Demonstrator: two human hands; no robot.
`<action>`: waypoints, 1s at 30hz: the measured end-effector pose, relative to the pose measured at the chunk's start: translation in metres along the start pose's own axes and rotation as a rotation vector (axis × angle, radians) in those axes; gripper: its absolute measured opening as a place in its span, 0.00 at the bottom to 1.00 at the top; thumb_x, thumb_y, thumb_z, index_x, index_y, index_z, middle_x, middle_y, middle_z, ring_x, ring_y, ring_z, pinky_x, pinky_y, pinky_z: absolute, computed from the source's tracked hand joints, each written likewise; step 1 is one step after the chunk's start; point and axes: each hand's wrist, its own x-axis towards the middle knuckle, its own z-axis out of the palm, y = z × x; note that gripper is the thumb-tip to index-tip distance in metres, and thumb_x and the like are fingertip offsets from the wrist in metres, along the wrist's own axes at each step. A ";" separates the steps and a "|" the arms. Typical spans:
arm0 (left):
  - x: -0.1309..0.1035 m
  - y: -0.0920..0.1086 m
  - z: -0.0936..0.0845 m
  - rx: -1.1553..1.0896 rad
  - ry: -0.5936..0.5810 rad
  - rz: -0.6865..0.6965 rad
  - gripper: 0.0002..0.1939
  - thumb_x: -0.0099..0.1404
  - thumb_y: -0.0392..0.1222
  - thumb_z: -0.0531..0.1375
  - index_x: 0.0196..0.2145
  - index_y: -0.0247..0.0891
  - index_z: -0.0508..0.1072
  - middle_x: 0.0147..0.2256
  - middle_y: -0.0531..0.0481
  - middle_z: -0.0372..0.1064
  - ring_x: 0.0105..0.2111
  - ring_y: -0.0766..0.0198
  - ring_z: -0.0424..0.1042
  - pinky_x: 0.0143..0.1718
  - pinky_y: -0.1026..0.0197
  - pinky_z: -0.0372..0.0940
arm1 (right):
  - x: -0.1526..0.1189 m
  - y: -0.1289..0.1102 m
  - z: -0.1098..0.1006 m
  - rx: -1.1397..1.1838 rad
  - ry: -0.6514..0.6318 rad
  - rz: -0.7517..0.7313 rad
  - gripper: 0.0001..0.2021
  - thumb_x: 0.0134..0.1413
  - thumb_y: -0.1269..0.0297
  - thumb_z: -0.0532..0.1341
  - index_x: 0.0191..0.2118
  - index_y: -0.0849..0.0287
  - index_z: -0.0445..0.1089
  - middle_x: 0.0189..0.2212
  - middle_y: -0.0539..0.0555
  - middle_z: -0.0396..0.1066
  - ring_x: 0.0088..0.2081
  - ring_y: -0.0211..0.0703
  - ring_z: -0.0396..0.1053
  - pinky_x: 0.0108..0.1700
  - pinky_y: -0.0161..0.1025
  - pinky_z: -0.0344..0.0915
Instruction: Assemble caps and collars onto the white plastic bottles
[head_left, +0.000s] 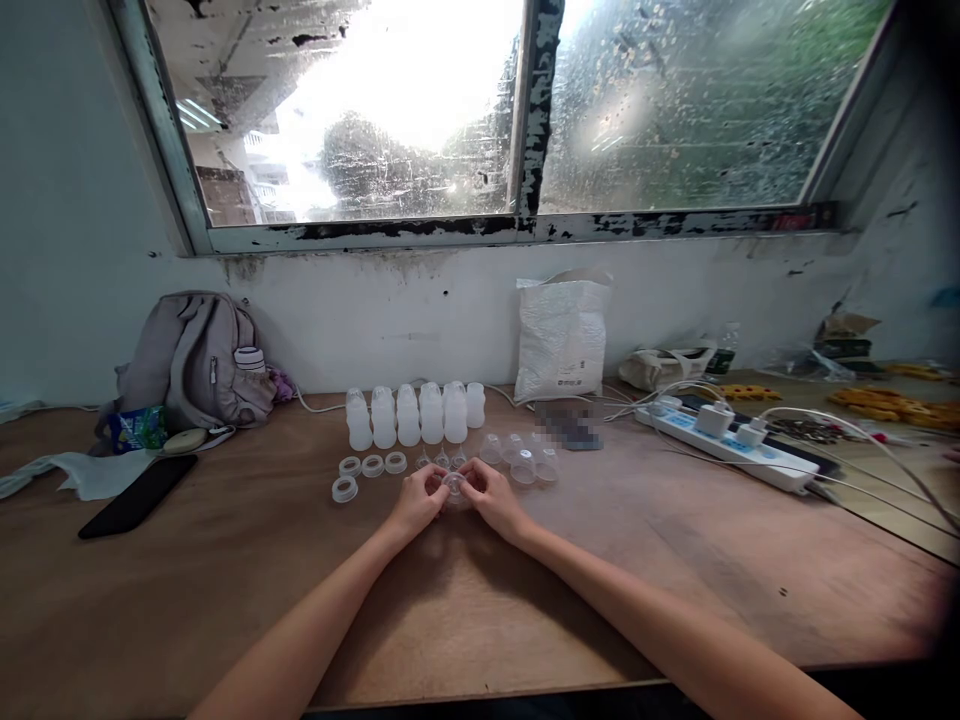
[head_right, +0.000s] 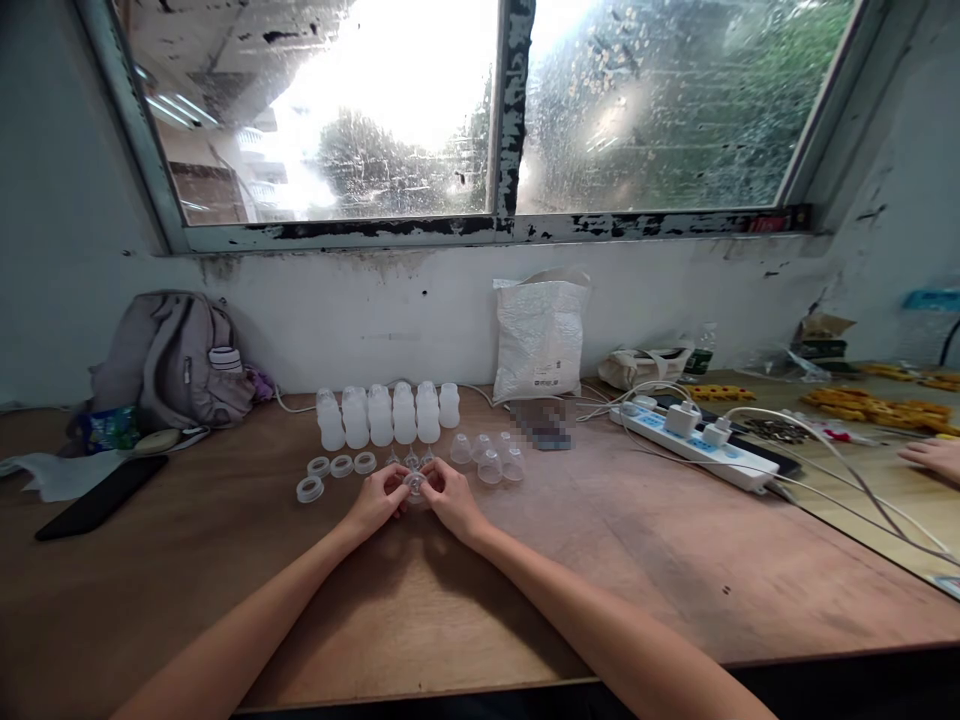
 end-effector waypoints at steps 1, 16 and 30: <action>0.000 0.000 0.000 0.003 0.008 0.002 0.08 0.56 0.42 0.53 0.32 0.35 0.66 0.20 0.54 0.64 0.16 0.70 0.64 0.15 0.70 0.58 | 0.000 -0.001 0.000 -0.003 0.000 0.000 0.03 0.46 0.69 0.54 0.28 0.60 0.64 0.19 0.46 0.61 0.22 0.34 0.57 0.25 0.31 0.54; -0.003 0.007 -0.001 0.200 0.053 0.134 0.06 0.57 0.37 0.51 0.31 0.37 0.66 0.22 0.54 0.65 0.23 0.68 0.65 0.25 0.68 0.59 | -0.001 -0.001 0.002 -0.020 -0.022 -0.055 0.04 0.42 0.74 0.52 0.28 0.60 0.61 0.21 0.46 0.61 0.23 0.34 0.57 0.26 0.30 0.55; -0.010 0.016 -0.002 0.285 0.044 0.165 0.07 0.58 0.38 0.52 0.33 0.38 0.67 0.25 0.51 0.68 0.25 0.65 0.67 0.27 0.66 0.58 | -0.002 -0.003 0.001 -0.082 -0.012 -0.107 0.02 0.45 0.71 0.52 0.27 0.60 0.61 0.20 0.47 0.60 0.23 0.34 0.57 0.26 0.31 0.54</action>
